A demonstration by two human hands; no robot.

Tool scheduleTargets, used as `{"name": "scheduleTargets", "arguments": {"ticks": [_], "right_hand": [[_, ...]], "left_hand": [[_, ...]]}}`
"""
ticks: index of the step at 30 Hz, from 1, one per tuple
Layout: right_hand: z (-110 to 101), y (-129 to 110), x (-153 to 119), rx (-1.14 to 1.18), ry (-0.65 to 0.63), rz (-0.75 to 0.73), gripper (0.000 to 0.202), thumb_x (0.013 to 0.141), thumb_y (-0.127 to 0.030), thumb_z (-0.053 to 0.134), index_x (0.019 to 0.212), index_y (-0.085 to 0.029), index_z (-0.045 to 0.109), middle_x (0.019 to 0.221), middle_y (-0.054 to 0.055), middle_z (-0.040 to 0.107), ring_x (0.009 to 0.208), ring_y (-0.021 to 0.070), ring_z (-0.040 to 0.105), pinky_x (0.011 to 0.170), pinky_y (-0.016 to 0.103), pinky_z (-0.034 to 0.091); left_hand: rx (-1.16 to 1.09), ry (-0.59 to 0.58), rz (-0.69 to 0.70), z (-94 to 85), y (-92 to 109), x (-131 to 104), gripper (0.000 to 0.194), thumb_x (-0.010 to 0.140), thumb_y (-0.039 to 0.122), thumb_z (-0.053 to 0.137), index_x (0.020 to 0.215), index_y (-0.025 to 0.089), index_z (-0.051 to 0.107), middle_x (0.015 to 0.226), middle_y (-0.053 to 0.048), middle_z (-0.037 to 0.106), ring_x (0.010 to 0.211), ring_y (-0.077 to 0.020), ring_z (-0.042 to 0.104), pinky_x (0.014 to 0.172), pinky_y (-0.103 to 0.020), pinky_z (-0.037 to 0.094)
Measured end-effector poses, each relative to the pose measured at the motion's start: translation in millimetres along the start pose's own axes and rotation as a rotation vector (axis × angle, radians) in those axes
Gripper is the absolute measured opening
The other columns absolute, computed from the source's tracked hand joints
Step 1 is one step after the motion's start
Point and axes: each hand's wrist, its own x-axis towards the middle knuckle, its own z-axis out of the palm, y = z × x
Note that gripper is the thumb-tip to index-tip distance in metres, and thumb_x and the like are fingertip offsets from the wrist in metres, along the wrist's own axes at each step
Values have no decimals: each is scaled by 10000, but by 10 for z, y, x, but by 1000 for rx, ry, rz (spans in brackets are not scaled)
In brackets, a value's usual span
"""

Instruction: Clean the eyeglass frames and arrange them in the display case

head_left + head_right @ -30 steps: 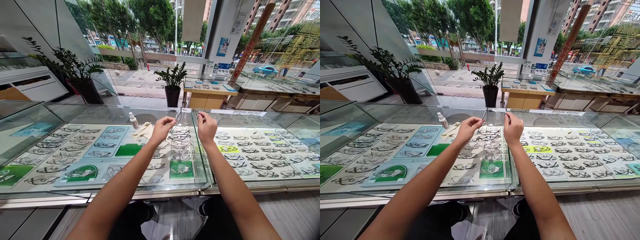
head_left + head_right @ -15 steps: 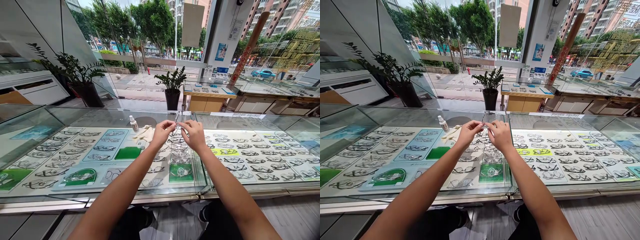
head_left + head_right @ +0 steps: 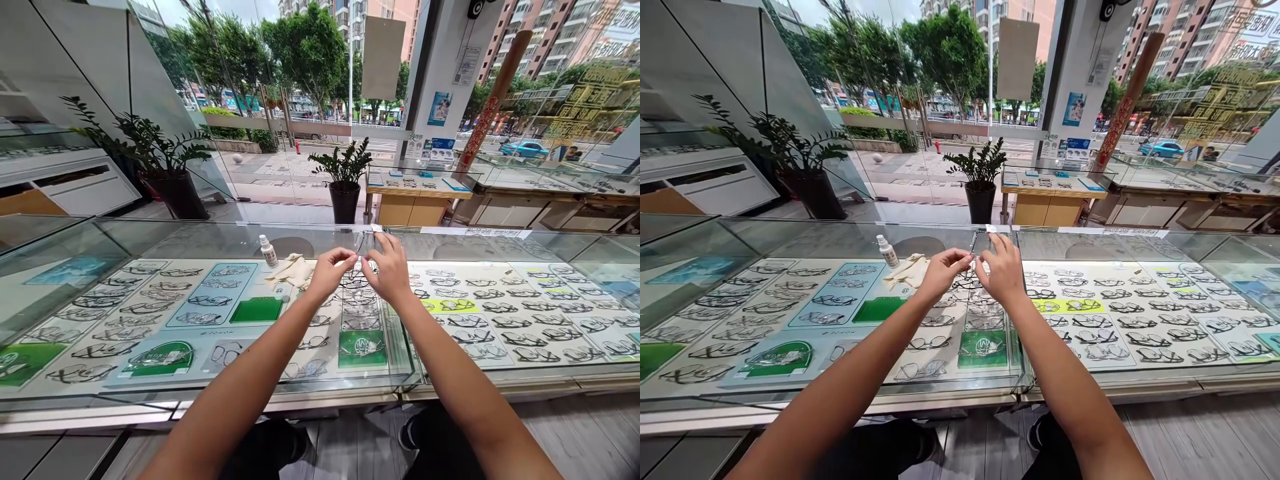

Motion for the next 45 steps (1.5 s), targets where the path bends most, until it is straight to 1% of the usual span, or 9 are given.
{"name": "scheduleTargets", "arguments": {"ticks": [5,10,13,16,19,22,33,39,45], "right_hand": [[10,16,0,-6,-26,29,218,1008,-313,654,813,-229,703,1410,137,717,1410,379,527,1102,546,438],[0,51,5,-25,-127,168,276,1029,-302,615,763,-239,654,921,76,804,1009,300,683,1119,536,403],[4,58,3,-17,-202,260,348,1049,-306,565,712,-239,622,811,52,783,826,253,685,1169,559,356],[0,33,6,71,-222,314,333,1053,-316,554,749,-234,664,858,48,807,847,249,720,1197,574,334],[-16,-26,16,266,-157,276,203,1037,-349,596,1032,-237,766,1103,69,832,1077,280,746,1176,533,399],[-15,-99,16,461,-109,233,316,1023,-406,635,1263,-239,755,1278,101,796,1217,289,716,1100,462,503],[56,-203,-5,718,-79,263,234,1012,-395,657,1106,-241,807,1145,84,820,1118,281,747,1026,426,567],[58,-182,3,712,12,375,218,990,-390,672,1017,-231,818,1064,79,825,1054,271,757,996,401,573],[64,-153,16,694,65,391,184,977,-313,666,1015,-230,825,1092,81,839,1077,266,758,1011,410,564]], "left_hand": [[-85,65,-54,27,27,-10,449,709,572,941,865,175,802,896,-65,758,808,-174,661,794,-345,579],[-187,190,-80,-47,96,44,499,650,588,971,881,185,791,915,-60,749,855,-182,679,860,-386,618],[-245,272,-59,-119,113,87,513,640,596,971,891,195,774,973,-64,748,957,-201,692,925,-418,625],[-246,292,-37,-147,115,101,512,641,596,968,888,194,770,985,-71,746,965,-202,686,933,-418,619],[-191,227,-9,-103,120,73,480,671,588,954,880,193,779,1032,-82,753,905,-182,668,896,-388,606],[-155,141,21,-30,134,19,422,705,562,941,837,193,785,1195,-114,742,992,-215,677,882,-377,594],[-206,-30,-100,7,213,-45,276,717,460,923,772,208,823,1397,-120,710,1116,-271,698,846,-361,567],[93,-91,148,34,264,-84,301,924,507,753,1044,261,880,1405,-130,726,1346,-344,630,1156,-531,486],[620,147,602,-37,298,-115,298,1000,340,644,1242,291,810,1552,-89,626,1496,-346,497,1300,-569,315]]}}
